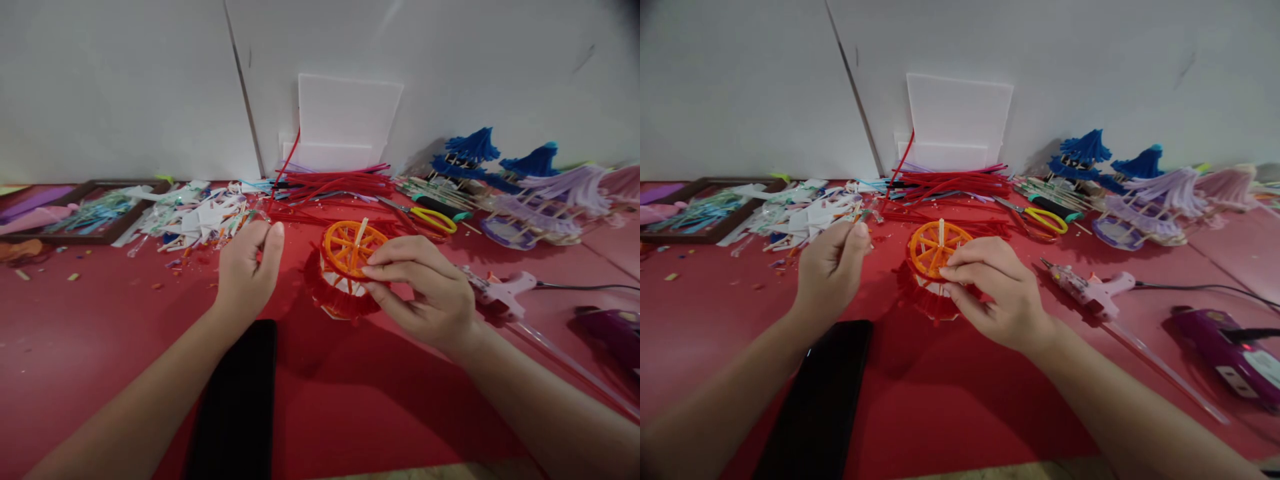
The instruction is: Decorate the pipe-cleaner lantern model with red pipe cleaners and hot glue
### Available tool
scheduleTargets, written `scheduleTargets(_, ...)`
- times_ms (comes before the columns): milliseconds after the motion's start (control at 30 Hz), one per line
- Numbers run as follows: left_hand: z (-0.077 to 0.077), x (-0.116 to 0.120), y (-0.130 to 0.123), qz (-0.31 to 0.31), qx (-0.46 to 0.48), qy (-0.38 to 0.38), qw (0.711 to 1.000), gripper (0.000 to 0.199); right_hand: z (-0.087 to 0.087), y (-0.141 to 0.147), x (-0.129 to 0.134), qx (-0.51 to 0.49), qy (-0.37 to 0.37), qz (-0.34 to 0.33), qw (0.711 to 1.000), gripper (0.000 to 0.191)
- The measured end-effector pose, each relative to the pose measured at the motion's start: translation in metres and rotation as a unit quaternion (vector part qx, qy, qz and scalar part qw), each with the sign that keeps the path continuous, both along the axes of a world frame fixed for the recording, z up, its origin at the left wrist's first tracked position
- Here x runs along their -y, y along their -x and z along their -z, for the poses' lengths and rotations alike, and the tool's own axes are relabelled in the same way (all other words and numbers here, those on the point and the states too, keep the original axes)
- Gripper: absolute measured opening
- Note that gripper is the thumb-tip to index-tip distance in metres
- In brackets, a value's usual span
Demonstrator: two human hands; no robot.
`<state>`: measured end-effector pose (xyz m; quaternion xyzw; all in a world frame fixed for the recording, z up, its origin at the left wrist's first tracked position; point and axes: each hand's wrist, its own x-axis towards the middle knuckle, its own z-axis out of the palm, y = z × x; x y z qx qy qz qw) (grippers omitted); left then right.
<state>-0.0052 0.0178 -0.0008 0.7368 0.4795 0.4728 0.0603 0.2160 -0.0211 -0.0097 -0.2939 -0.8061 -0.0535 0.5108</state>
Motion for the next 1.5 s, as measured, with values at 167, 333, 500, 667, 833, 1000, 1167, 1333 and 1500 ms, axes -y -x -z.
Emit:
scheduleTargets(167, 0.001, 0.011, -0.007, 0.152, -0.081, -0.171, 0.97, 0.022, 0.001, -0.001, 0.0, 0.016, -0.013, 0.003, 1.0, 0.021)
scheduleTargets(333, 0.003, 0.013, -0.013, 0.133, -0.102, -0.198, 0.966, 0.016, 0.002, -0.002, 0.001, 0.029, -0.028, 0.014, 0.999, 0.026)
scheduleTargets(500, -0.001, 0.009, -0.015, 0.144, -0.104, -0.135, 0.975, 0.007, 0.002, -0.001, 0.0, 0.024, -0.026, 0.012, 0.999, 0.025)
scheduleTargets(667, -0.001, 0.009, -0.015, 0.163, -0.097, -0.109, 0.976, 0.008, 0.002, -0.003, -0.002, 0.032, -0.022, 0.007, 0.999, 0.024)
scheduleTargets(833, 0.0, 0.011, -0.015, 0.177, -0.085, -0.111, 0.974, 0.011, 0.001, -0.004, -0.002, 0.023, -0.017, 0.013, 0.999, 0.023)
scheduleTargets(1000, -0.001, 0.014, -0.017, 0.187, -0.095, -0.112, 0.971, 0.013, 0.0, -0.002, -0.001, 0.009, -0.02, 0.003, 1.0, 0.027)
scheduleTargets(1167, 0.003, 0.02, -0.022, 0.159, -0.104, -0.128, 0.973, 0.04, -0.002, 0.0, 0.0, 0.003, -0.007, -0.001, 1.0, 0.027)
scheduleTargets(1333, -0.015, 0.027, -0.028, 0.106, -0.101, -0.122, 0.982, 0.018, -0.005, -0.004, 0.001, -0.059, 0.048, 0.01, 0.997, 0.027)
scheduleTargets(1500, -0.049, 0.03, -0.033, 0.092, -0.115, -0.094, 0.985, 0.011, -0.007, -0.006, 0.005, -0.111, 0.111, 0.026, 0.987, 0.022)
